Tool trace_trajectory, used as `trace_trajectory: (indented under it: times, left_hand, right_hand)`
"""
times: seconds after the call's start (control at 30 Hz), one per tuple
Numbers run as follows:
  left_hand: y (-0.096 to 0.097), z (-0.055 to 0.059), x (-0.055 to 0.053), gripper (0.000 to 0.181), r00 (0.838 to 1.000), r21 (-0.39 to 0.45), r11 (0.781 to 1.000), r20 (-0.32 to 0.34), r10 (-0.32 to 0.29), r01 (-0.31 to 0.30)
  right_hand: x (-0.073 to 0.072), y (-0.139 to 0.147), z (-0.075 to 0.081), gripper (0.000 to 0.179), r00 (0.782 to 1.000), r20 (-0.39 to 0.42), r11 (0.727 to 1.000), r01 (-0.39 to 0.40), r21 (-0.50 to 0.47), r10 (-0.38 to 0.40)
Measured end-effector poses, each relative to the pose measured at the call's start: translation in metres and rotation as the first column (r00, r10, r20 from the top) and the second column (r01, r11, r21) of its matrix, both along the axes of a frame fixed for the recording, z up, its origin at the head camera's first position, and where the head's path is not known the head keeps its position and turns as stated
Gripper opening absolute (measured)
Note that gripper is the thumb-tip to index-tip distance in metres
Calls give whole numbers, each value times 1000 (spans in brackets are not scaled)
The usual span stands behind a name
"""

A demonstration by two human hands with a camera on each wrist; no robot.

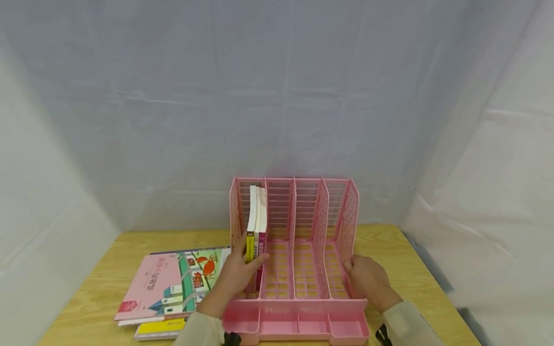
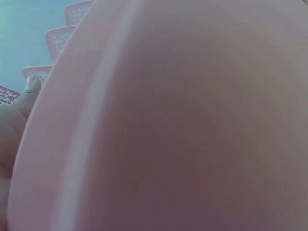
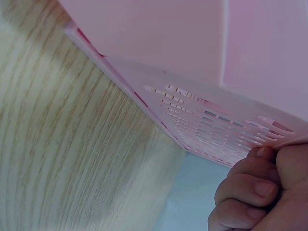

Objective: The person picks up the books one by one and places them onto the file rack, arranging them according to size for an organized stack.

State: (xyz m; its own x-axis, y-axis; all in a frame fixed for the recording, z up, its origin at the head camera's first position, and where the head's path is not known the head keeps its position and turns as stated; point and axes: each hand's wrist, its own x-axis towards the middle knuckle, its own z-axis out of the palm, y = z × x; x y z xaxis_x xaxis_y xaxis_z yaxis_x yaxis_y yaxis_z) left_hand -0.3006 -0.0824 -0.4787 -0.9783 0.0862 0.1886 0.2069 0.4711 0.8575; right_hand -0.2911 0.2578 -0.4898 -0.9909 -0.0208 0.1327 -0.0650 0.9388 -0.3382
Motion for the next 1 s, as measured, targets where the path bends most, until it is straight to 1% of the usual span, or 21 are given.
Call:
trace_trajectory:
  times: [0.23,0.47,0.57,0.67,0.77,0.87,0.97,1.0]
  left_hand:
    - [1,0,1,92,1000,16,1000,23,-3,3]
    - [2,-1,3,94,999,-5,1000,31,-9,9]
    - [2,-2,3,97,999,-25,999,31,-25,25]
    - [2,-2,3,103,997,-29,998,49,-52,53]
    - [1,0,4,110,994,-18,997,75,-79,81]
    - [-1,4,4,113,992,-6,996,96,-83,84]
    - [-4,10,2,115,993,-7,997,88,-78,79]
    - [-5,12,1,114,993,4,996,81,-85,85]
  right_hand:
    - [2,0,2,43,1000,14,1000,19,-5,-19]
    - [2,0,1,41,999,25,1000,27,2,-27]
    - [1,1,-1,41,999,30,999,31,-14,-30]
    - [1,1,-2,41,999,28,999,27,-33,-27]
    - [0,2,-3,40,1000,19,999,16,-35,-15]
    - [-1,1,-3,40,1000,-1,1000,1,-22,-1]
    - [-2,1,-2,40,1000,-15,1000,-9,-9,9]
    - [-3,2,-1,40,1000,-19,1000,-12,-2,12]
